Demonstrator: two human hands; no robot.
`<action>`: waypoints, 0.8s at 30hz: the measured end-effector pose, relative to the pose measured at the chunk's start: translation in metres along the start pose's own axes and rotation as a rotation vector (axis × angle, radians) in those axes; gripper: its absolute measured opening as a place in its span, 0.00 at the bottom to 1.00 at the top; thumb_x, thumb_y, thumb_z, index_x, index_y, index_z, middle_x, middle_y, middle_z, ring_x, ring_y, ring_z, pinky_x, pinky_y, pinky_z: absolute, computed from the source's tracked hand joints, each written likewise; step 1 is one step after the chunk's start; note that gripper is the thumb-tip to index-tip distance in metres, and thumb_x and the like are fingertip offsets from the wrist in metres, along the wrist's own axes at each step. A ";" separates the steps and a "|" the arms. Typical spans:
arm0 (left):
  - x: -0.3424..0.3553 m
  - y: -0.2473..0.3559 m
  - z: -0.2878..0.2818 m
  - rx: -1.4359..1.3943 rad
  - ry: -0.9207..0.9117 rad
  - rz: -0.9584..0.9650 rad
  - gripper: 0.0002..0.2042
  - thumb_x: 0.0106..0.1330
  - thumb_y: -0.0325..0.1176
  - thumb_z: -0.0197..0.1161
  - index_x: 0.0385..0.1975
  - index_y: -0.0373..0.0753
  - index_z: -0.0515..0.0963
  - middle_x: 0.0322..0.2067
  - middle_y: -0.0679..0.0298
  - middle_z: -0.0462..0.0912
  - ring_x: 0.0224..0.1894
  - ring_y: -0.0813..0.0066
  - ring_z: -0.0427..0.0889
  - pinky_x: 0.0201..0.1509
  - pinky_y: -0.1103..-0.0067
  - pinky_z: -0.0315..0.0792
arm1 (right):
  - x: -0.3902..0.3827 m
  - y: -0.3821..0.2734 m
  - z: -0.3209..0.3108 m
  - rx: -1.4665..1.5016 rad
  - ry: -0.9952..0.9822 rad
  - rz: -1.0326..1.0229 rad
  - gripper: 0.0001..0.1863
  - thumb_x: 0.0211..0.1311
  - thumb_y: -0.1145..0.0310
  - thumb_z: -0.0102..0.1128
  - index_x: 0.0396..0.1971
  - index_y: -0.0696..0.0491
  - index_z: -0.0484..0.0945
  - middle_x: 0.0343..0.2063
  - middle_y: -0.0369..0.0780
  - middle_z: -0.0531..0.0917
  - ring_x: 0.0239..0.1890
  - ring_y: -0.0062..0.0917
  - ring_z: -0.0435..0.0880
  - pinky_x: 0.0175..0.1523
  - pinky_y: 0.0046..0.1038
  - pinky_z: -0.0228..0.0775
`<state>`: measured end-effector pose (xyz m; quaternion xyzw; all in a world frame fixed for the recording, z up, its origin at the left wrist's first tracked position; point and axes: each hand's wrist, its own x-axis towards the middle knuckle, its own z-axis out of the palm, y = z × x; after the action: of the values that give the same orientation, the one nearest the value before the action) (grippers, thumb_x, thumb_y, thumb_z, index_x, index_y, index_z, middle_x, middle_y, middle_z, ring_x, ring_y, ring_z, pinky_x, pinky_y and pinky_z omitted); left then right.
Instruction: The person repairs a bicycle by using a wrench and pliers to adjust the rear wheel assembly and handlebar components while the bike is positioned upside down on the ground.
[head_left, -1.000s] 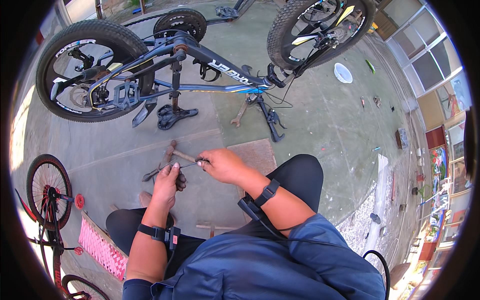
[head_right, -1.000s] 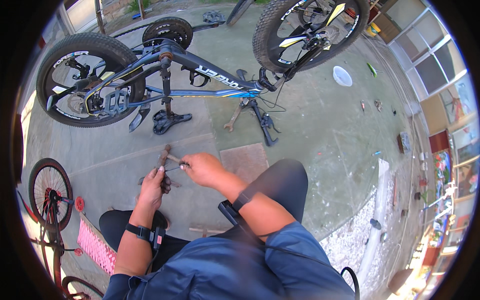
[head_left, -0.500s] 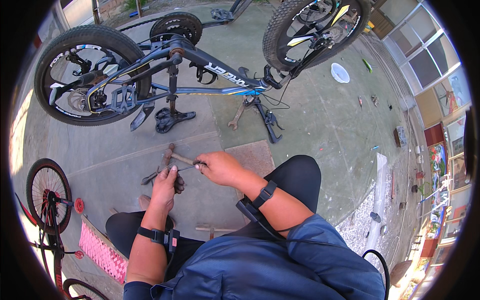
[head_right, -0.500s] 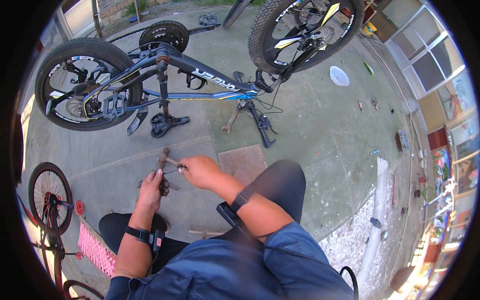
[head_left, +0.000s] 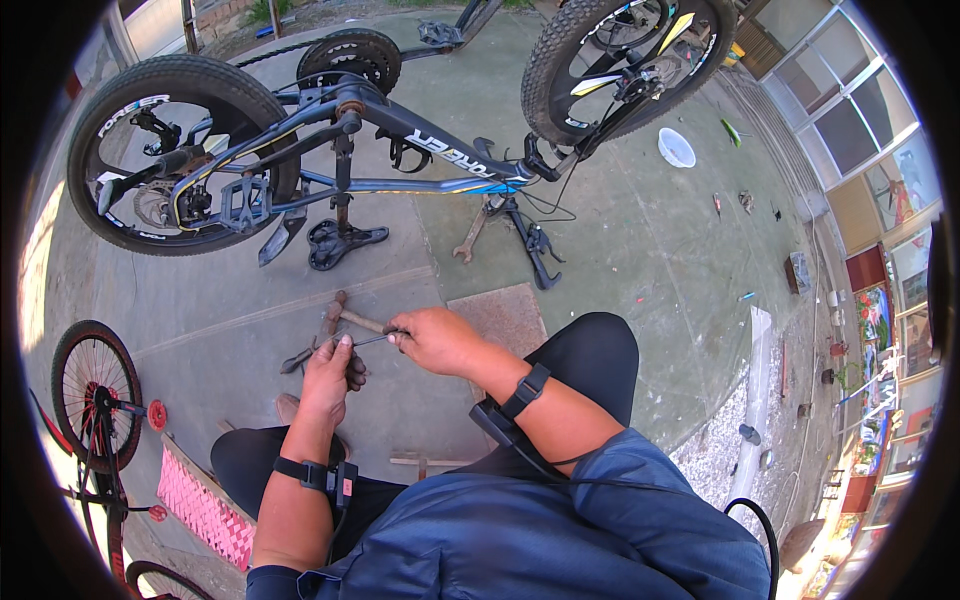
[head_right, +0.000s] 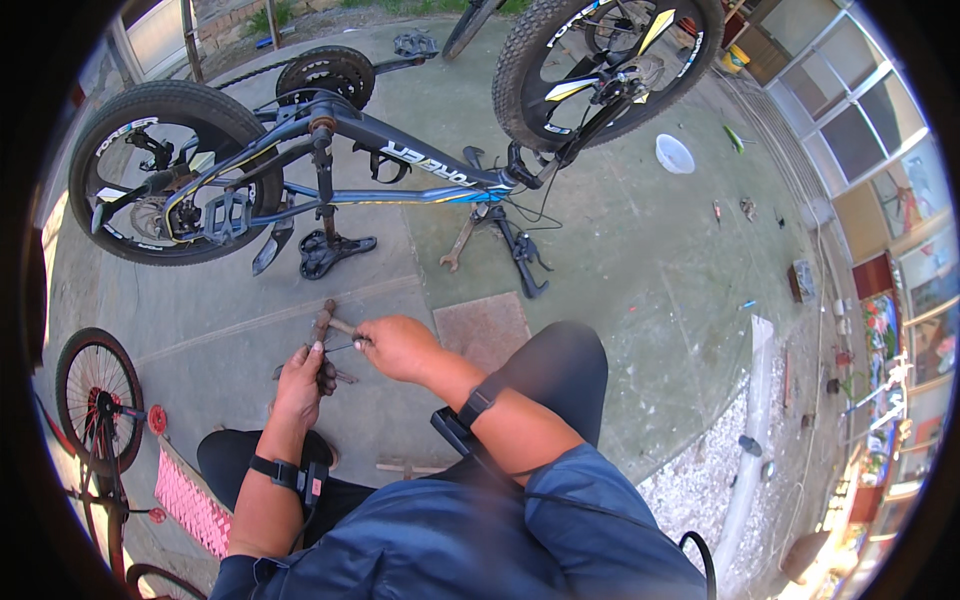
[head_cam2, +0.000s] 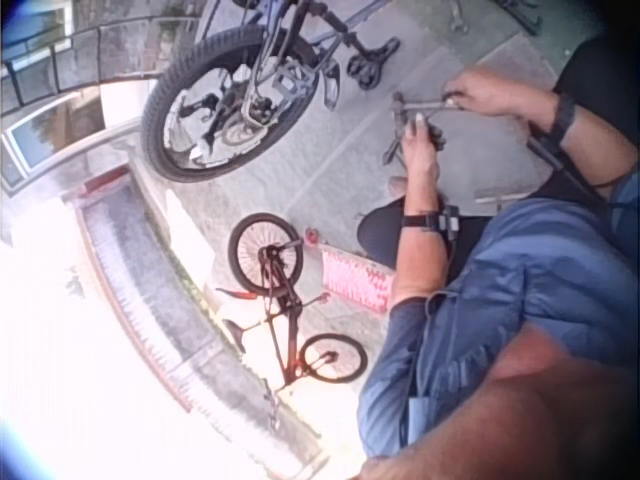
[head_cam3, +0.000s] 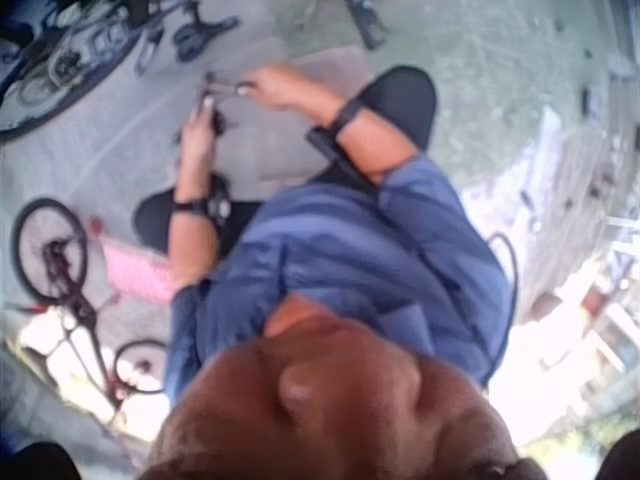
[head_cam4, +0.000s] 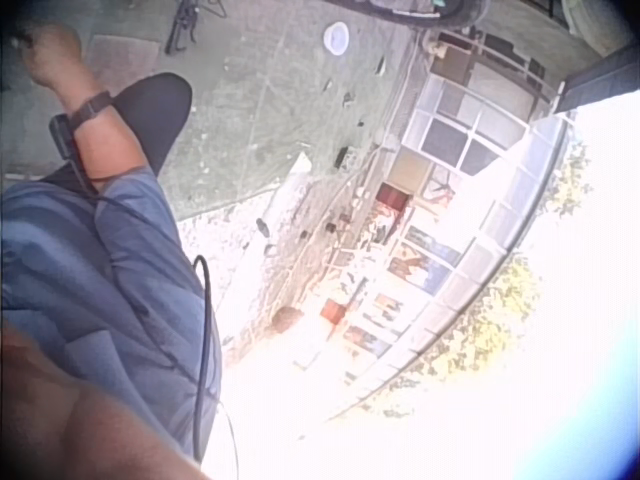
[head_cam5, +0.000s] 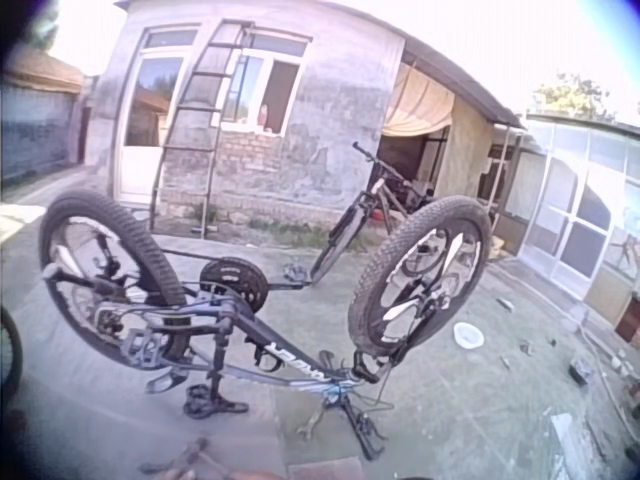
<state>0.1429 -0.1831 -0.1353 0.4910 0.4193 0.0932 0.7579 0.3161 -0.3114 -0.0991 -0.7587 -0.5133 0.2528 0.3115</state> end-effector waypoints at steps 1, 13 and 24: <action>0.000 0.000 0.000 -0.001 0.000 -0.002 0.13 0.74 0.44 0.54 0.32 0.41 0.71 0.20 0.67 0.77 0.18 0.79 0.74 0.21 0.83 0.65 | 0.000 -0.002 -0.001 -0.006 -0.007 0.003 0.10 0.61 0.62 0.58 0.36 0.52 0.81 0.30 0.48 0.83 0.35 0.49 0.81 0.39 0.48 0.71; -0.001 0.001 0.001 0.016 0.007 -0.005 0.13 0.74 0.44 0.53 0.32 0.42 0.70 0.21 0.68 0.75 0.18 0.79 0.73 0.22 0.82 0.65 | 0.000 -0.001 0.000 0.000 -0.017 0.017 0.11 0.61 0.62 0.58 0.36 0.52 0.82 0.30 0.48 0.83 0.35 0.48 0.81 0.40 0.47 0.71; 0.000 0.000 0.000 -0.005 0.003 0.013 0.13 0.74 0.44 0.54 0.33 0.41 0.72 0.20 0.67 0.78 0.18 0.79 0.74 0.21 0.83 0.65 | 0.000 -0.002 -0.001 -0.016 -0.043 0.022 0.12 0.61 0.61 0.58 0.38 0.52 0.82 0.31 0.49 0.83 0.35 0.49 0.81 0.40 0.47 0.72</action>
<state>0.1433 -0.1831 -0.1356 0.4917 0.4169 0.0997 0.7580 0.3158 -0.3114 -0.0972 -0.7613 -0.5134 0.2683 0.2913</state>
